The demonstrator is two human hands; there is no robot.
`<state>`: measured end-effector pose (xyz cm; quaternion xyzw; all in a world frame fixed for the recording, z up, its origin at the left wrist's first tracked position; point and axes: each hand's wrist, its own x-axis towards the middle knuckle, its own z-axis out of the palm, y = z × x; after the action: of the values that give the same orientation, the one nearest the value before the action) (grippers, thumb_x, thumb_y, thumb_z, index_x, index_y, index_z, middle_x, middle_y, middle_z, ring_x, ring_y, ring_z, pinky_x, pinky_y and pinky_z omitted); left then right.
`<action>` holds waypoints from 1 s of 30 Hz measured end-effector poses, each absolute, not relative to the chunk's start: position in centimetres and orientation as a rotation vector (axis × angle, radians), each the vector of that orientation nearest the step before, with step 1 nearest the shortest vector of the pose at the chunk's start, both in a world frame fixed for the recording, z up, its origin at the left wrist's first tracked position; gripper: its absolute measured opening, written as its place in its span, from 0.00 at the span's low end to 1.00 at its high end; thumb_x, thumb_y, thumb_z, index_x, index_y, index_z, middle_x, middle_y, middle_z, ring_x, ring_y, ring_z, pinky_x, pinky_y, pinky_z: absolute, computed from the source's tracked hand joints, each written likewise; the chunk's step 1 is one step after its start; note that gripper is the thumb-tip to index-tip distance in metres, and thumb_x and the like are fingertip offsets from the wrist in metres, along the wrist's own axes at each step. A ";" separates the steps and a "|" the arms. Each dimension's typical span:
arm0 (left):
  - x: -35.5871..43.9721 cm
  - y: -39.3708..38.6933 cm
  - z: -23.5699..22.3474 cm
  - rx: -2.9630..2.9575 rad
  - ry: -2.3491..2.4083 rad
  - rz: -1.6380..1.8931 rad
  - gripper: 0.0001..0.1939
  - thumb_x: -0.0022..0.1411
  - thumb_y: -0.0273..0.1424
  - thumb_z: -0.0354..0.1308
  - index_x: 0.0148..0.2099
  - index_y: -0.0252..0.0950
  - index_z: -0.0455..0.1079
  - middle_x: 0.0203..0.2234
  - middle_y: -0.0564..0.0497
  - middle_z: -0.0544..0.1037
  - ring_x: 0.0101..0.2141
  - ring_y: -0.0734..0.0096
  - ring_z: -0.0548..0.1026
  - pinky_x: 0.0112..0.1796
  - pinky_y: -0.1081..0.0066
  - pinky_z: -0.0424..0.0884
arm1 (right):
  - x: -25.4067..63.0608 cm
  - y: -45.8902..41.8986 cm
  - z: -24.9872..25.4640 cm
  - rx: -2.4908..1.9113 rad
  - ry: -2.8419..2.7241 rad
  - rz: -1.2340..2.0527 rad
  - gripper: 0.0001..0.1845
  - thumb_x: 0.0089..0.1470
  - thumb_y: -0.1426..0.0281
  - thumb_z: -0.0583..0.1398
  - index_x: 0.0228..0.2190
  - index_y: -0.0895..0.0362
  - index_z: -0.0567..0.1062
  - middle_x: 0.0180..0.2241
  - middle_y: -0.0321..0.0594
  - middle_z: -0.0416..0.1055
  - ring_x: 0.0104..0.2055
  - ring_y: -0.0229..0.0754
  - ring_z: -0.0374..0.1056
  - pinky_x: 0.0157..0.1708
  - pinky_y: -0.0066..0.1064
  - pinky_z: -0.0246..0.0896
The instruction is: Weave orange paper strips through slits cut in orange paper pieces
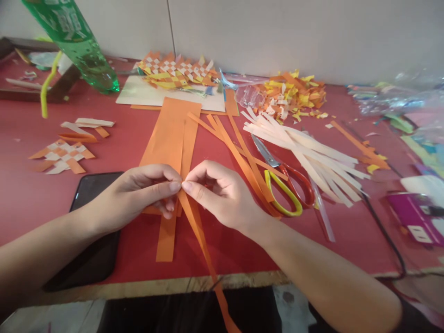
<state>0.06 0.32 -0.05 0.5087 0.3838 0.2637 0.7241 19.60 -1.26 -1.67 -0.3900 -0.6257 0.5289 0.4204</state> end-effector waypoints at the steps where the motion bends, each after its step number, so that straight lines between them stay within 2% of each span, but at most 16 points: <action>1: 0.0 0.3 0.0 1.124 0.849 0.582 0.06 0.64 0.32 0.60 0.35 0.35 0.73 0.24 0.59 0.73 0.23 0.84 0.75 0.27 0.85 0.75 | 19.6 -1.3 -1.7 -0.976 -1.569 1.320 0.06 0.59 0.71 0.62 0.30 0.57 0.72 0.25 0.30 0.66 0.22 0.29 0.62 0.21 0.23 0.57; 19: 0.0 0.3 0.0 1.178 0.878 0.566 0.08 0.64 0.35 0.60 0.36 0.35 0.72 0.25 0.56 0.74 0.25 0.79 0.76 0.29 0.79 0.77 | 19.5 -1.2 -1.3 -1.002 -1.543 1.338 0.06 0.58 0.70 0.63 0.30 0.57 0.72 0.24 0.31 0.66 0.23 0.30 0.62 0.22 0.24 0.58; 30: -0.1 -0.2 0.0 1.409 0.937 0.575 0.08 0.65 0.34 0.57 0.38 0.34 0.71 0.25 0.53 0.75 0.28 0.75 0.76 0.29 0.78 0.74 | 19.7 -1.0 -1.1 -1.008 -1.528 1.455 0.07 0.56 0.73 0.61 0.27 0.59 0.71 0.21 0.28 0.60 0.20 0.28 0.52 0.18 0.24 0.47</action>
<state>-0.08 -0.22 -0.02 0.6145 0.4088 0.2507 0.6265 19.66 -1.01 -1.05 -0.3967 -0.6016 0.5727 0.3909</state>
